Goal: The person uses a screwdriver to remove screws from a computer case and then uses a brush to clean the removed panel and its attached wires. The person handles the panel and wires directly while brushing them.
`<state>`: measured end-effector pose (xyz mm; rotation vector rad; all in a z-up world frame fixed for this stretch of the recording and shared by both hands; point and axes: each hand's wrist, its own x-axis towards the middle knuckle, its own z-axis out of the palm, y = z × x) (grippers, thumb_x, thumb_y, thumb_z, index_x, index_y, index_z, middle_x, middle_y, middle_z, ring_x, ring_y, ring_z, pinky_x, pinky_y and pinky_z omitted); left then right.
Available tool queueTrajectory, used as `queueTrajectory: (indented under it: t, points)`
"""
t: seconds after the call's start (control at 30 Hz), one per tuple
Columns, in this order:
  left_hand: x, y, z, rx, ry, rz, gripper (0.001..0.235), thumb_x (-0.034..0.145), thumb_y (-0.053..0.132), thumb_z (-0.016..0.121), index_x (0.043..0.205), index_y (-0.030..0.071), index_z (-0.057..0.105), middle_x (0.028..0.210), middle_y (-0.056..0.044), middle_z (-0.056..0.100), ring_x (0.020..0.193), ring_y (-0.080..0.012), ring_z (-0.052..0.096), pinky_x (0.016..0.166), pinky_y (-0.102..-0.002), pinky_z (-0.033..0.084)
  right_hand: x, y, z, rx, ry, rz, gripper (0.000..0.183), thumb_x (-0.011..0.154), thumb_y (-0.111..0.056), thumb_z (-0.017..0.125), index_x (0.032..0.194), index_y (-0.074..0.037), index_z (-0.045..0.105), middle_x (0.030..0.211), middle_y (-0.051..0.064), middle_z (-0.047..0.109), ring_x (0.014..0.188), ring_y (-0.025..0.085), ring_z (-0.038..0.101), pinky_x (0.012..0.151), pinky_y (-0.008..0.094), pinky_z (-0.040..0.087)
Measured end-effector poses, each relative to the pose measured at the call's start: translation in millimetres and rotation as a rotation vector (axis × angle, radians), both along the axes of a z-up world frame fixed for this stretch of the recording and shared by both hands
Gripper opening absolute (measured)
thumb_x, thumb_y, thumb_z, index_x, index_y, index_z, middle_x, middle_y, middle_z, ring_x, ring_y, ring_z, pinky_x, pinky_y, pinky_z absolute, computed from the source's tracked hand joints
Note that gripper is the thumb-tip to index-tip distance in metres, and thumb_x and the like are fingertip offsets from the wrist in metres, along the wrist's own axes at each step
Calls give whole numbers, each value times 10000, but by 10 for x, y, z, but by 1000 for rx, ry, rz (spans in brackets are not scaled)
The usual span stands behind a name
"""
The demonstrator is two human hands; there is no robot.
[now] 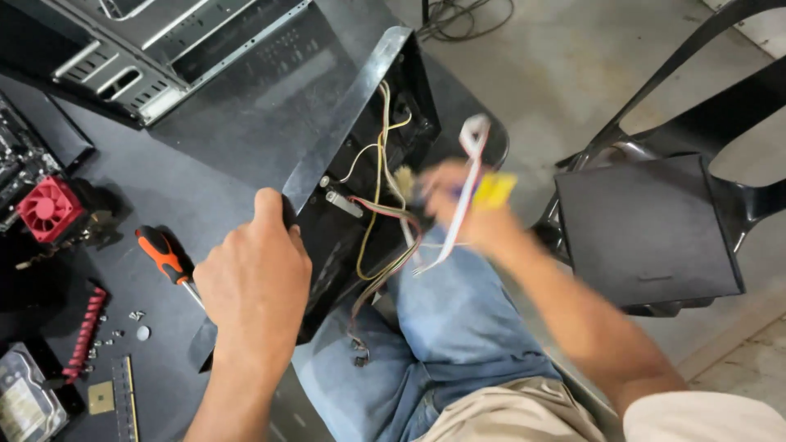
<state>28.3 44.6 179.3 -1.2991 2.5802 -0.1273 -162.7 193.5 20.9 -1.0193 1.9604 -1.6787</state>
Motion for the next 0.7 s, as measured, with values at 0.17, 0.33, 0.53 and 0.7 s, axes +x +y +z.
queueTrajectory:
  t: [0.17,0.33,0.53,0.7]
  points:
    - [0,28,10,-96,87,-111,177,987,254,664,985,173,507,573,-91,623,548,-310,707,603,-426,583,-113,-26,122,-4,148,-142,150,956,-131,630,876,-51,728,735,153,695,702,314,690,680,391,553]
    - [9,-32,-27,-83,99,-130,178,973,263,664,1005,181,510,609,-86,649,590,-323,720,602,-440,570,-357,-63,209,-16,292,-36,91,937,-45,675,883,-34,748,810,202,719,829,399,727,804,447,571]
    - [10,-117,-126,-160,143,-142,191,972,269,659,1053,190,505,640,-69,669,618,-322,738,606,-439,569,-310,-90,29,-56,77,78,79,905,-97,715,847,-49,690,690,131,655,625,245,644,621,326,527]
    - [85,-104,-356,-261,199,-152,347,744,-63,580,957,172,441,459,10,486,345,-266,474,390,-361,304,-514,-105,41,184,-441,-112,285,1019,-352,625,1000,-82,714,699,160,696,497,162,668,417,211,522]
